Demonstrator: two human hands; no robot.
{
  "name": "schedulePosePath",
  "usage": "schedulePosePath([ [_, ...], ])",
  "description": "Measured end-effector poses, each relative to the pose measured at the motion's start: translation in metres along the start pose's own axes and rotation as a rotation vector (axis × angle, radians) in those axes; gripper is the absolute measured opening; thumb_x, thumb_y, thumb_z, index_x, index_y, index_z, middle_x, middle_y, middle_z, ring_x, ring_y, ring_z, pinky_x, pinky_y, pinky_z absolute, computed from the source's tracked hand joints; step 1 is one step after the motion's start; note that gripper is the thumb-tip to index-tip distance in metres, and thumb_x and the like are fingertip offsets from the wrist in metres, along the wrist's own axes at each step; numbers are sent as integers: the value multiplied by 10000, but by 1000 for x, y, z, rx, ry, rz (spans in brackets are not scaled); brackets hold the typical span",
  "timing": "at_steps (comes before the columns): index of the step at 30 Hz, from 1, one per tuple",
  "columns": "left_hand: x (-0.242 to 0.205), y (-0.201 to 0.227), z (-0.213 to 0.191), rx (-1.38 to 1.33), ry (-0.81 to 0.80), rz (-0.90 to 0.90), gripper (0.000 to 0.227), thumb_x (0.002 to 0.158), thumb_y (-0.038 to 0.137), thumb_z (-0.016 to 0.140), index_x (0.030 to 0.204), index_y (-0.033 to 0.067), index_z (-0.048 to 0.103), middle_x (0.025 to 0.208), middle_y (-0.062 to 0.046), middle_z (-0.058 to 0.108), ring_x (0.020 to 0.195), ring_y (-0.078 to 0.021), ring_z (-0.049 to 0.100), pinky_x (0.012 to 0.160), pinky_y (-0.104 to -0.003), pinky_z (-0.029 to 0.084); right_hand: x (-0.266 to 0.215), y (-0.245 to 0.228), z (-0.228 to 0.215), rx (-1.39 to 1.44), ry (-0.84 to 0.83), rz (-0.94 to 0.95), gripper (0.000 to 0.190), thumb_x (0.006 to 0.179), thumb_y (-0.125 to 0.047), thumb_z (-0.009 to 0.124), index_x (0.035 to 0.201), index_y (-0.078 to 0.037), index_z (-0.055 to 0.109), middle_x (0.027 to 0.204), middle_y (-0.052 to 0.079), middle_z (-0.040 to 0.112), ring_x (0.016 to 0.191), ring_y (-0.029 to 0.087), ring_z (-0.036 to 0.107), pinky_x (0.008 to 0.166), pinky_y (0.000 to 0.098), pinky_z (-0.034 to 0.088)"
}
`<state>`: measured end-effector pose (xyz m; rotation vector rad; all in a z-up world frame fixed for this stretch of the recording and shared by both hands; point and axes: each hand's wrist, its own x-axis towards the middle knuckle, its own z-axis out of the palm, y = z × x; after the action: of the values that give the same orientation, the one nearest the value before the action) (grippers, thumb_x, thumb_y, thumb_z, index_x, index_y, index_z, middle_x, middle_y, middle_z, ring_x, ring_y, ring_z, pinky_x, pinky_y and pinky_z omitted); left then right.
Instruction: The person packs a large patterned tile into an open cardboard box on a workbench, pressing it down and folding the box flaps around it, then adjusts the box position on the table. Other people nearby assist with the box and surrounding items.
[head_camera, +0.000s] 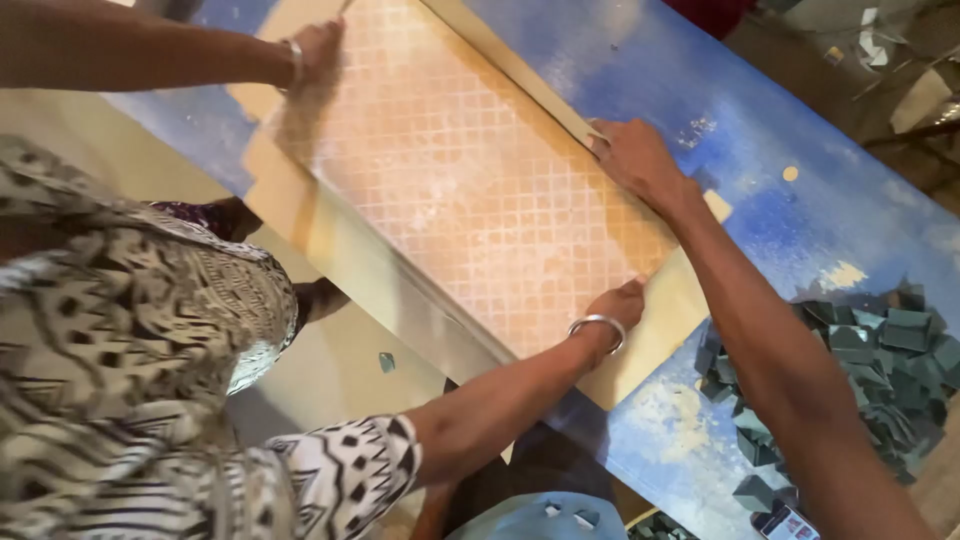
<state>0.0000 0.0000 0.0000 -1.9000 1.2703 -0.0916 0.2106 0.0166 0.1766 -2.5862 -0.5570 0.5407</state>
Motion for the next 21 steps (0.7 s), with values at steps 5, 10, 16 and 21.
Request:
schedulePosePath([
  [5, 20, 15, 10, -378, -14, -87, 540, 1146, 358, 390, 985, -21, 739, 858, -111, 671, 851, -242, 563, 865, -320, 485, 6, 3, -11, 23, -40, -13, 439, 1039, -310, 554, 1407, -80, 624, 818, 293, 689, 722, 438, 674, 800, 505, 548],
  [10, 24, 36, 35, -265, -159, -6, 538, 1082, 374, 380, 1086, -49, 712, 831, -138, 653, 794, -231, 597, 770, -271, 528, 14, 26, 5, 12, 7, -40, 420, 1058, -325, 559, 1392, -82, 639, 840, 291, 694, 749, 454, 672, 802, 513, 551],
  [16, -87, 91, -47, -1148, -239, -615, 428, 1009, 361, 518, 1198, 3, 656, 1010, -154, 684, 947, -251, 645, 863, -317, 535, 17, 54, 23, -6, 84, -132, 386, 1037, -293, 564, 1371, -129, 665, 867, 252, 715, 768, 439, 677, 739, 534, 540],
  [21, -260, 112, -101, -1843, -306, -1070, 460, 949, 351, 634, 1292, 46, 609, 1159, -168, 711, 1075, -269, 686, 940, -356, 541, 15, 75, 44, -172, 324, -318, 326, 1104, -324, 558, 1085, -39, 716, 814, 170, 716, 687, 350, 695, 581, 504, 537],
])
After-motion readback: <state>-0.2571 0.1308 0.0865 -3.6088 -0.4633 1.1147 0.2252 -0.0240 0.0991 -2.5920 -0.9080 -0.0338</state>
